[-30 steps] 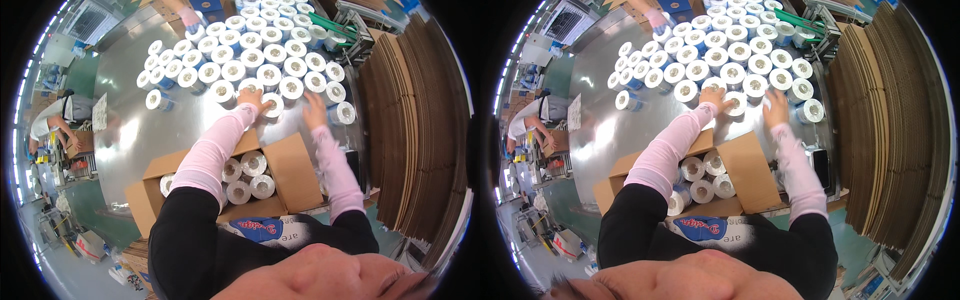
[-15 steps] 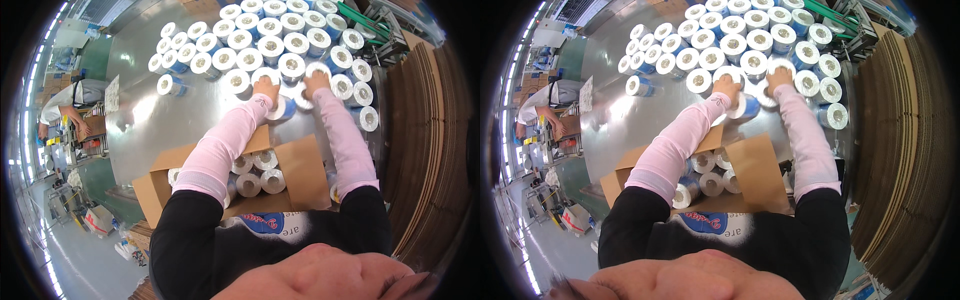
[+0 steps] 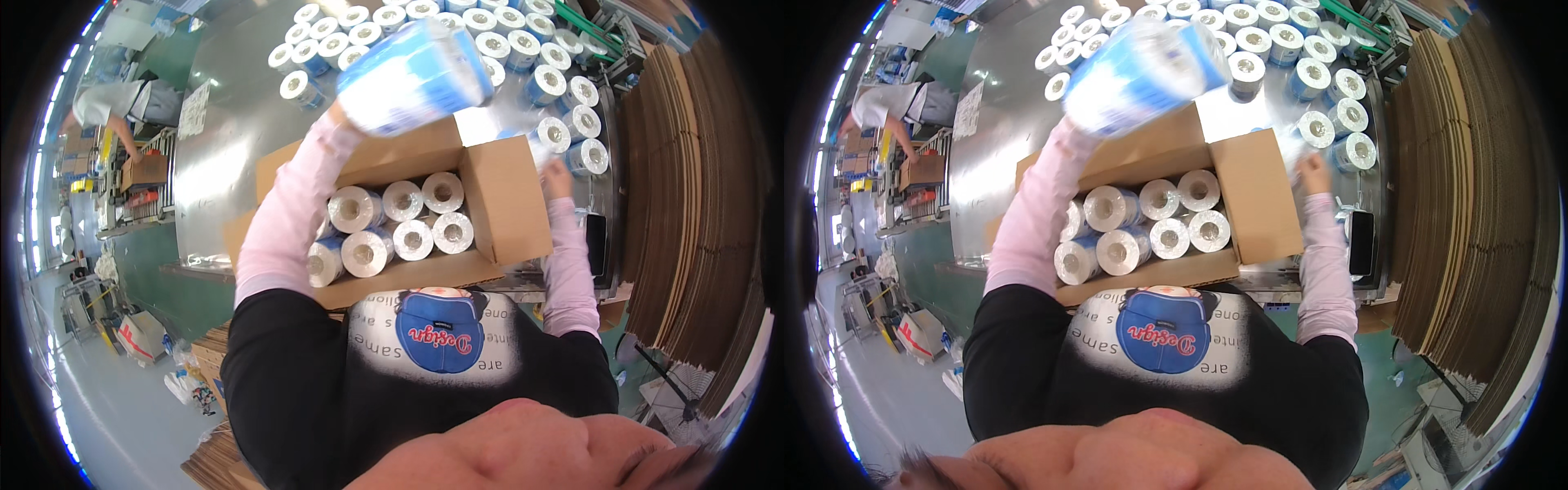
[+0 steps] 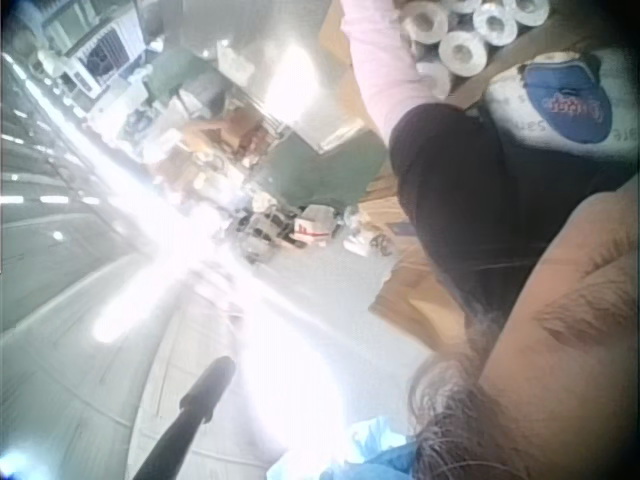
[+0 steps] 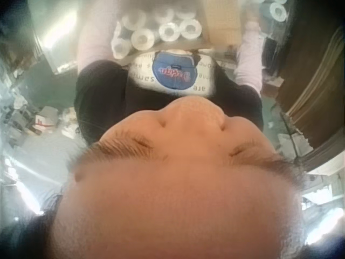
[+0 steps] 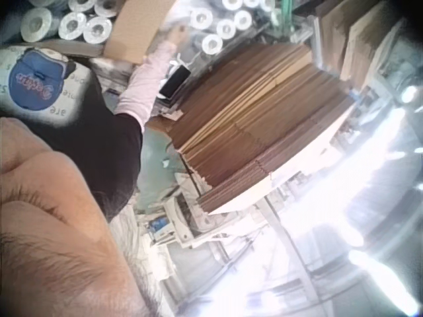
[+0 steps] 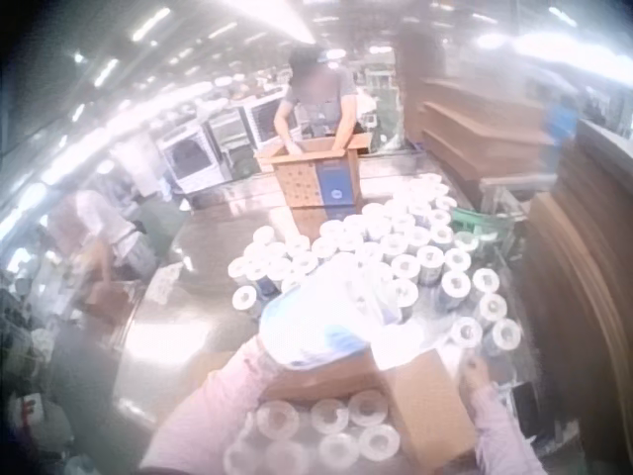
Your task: The person places rolls of blue and white tape into cardboard boxes by hand, repeating the process for multiple boxes on a metal table.
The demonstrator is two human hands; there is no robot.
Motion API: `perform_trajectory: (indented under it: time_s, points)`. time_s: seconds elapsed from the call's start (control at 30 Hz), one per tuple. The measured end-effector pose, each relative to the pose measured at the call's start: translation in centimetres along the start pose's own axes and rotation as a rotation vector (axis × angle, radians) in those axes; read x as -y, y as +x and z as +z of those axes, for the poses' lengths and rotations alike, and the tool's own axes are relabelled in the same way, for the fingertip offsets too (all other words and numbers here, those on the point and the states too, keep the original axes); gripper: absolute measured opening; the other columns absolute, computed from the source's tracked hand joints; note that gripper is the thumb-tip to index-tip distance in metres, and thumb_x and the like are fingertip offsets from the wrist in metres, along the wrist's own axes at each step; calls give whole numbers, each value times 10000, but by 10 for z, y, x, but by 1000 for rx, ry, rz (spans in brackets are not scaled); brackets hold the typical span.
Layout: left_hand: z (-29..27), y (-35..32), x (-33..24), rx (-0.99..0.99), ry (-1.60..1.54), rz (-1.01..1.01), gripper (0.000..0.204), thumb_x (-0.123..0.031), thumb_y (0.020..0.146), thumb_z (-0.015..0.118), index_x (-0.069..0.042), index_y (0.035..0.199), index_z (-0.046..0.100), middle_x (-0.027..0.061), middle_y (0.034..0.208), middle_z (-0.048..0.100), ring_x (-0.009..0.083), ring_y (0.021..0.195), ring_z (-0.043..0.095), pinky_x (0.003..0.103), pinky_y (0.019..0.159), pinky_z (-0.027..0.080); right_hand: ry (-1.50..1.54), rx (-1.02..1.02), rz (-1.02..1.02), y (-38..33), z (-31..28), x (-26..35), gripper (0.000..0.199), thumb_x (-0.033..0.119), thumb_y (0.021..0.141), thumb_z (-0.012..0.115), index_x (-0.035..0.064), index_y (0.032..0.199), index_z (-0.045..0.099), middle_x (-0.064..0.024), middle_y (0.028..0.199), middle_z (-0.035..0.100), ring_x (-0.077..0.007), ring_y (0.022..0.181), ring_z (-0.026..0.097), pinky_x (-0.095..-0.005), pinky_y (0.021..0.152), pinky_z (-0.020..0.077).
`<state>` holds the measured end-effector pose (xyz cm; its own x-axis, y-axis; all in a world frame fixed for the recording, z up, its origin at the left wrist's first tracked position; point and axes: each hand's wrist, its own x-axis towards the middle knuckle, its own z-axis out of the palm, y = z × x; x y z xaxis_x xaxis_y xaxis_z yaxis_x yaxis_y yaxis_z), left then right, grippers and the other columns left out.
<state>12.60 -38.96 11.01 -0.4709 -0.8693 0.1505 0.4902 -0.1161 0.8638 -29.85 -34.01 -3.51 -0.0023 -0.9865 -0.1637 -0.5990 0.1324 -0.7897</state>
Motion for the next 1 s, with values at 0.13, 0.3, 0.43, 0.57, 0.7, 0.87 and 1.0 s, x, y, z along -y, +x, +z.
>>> perform_trajectory:
  time_s: [0.13,0.3,0.43,0.57,0.7,0.87,1.0]
  points:
    - [101,-85,-51,-65,608,27,427,-286,980,533,-65,1342,489,88,1274,582,180,1116,585,289,982,467,520,62,-256,-2,-85,99,449,263,775,661,104,1193,616,-135,1168,587,-282,1135,535,-443,994,401]
    - [97,-174,3,-175,856,-571,316,-197,695,781,-79,921,595,85,964,624,198,852,601,324,767,503,-38,647,-947,-42,-95,227,507,240,720,727,94,1193,615,-114,1163,603,-259,1117,563,-421,972,438]
    - [144,-190,9,90,1701,-290,321,-152,641,694,-111,957,647,192,1022,522,372,1021,502,459,859,431,-722,637,-1058,-131,-37,305,248,217,649,705,89,861,722,-109,925,590,-287,944,555,-416,841,438]
    - [131,-200,55,377,1800,-357,648,-183,763,670,-180,1381,472,211,1434,354,398,1313,359,563,1075,319,-1032,696,-891,-138,60,216,310,200,702,683,69,983,701,-176,1090,590,-347,1135,505,-418,955,405]
    - [108,-199,52,660,1964,-326,540,-233,863,623,-171,1382,486,169,1448,412,338,1285,443,518,1047,381,-628,717,-742,-124,81,179,374,185,834,621,56,1185,632,-205,1303,537,-348,1259,466,-425,1037,388]
    - [86,-70,-26,253,781,-557,324,-182,928,587,-80,1235,612,91,960,703,170,854,647,312,804,512,-99,-65,-492,-26,-28,175,314,51,789,610,28,1100,646,-182,1100,656,-352,1037,606,-387,910,488]
    - [-25,25,-16,-315,1043,-394,387,-131,858,634,-76,1240,599,94,989,676,175,948,649,306,866,508,-842,-71,-486,70,-79,74,566,-26,761,585,210,1276,579,-138,1397,473,-349,1348,378,-437,1059,390]
